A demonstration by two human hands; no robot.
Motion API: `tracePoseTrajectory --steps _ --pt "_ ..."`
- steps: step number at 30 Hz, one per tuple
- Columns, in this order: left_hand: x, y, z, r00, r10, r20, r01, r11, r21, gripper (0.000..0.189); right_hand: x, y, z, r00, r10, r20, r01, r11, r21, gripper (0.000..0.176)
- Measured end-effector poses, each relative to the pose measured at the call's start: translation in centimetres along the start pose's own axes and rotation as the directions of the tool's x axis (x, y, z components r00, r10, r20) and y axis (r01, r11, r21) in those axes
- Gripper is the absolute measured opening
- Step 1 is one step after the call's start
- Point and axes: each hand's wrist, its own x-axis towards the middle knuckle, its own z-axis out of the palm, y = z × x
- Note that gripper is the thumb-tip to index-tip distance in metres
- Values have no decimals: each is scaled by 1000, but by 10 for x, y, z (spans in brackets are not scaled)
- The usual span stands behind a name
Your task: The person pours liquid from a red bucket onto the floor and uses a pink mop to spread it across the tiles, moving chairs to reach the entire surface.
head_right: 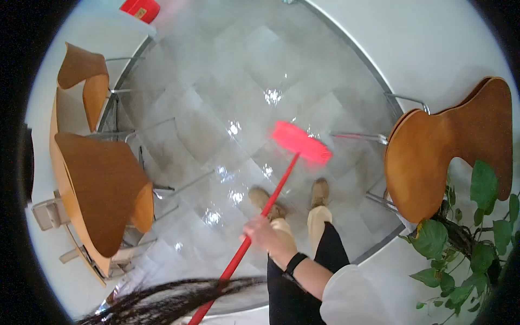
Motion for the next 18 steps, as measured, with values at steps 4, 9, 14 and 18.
tracePoseTrajectory --steps 4,9,14,18 --pt "-19 -38 22 1000 -22 21 20 995 95 36 -53 54 -62 992 86 -91 -99 985 -141 18" --pt "-39 -38 35 999 37 16 -38 993 112 38 -31 45 -69 992 31 -124 -36 999 -40 22" --pt "-43 -18 18 981 119 -155 -104 989 105 44 76 42 -54 966 -139 -217 141 990 -7 21" --pt "-9 -49 12 972 126 199 -135 990 35 43 78 55 -70 951 -87 -297 92 996 4 20"
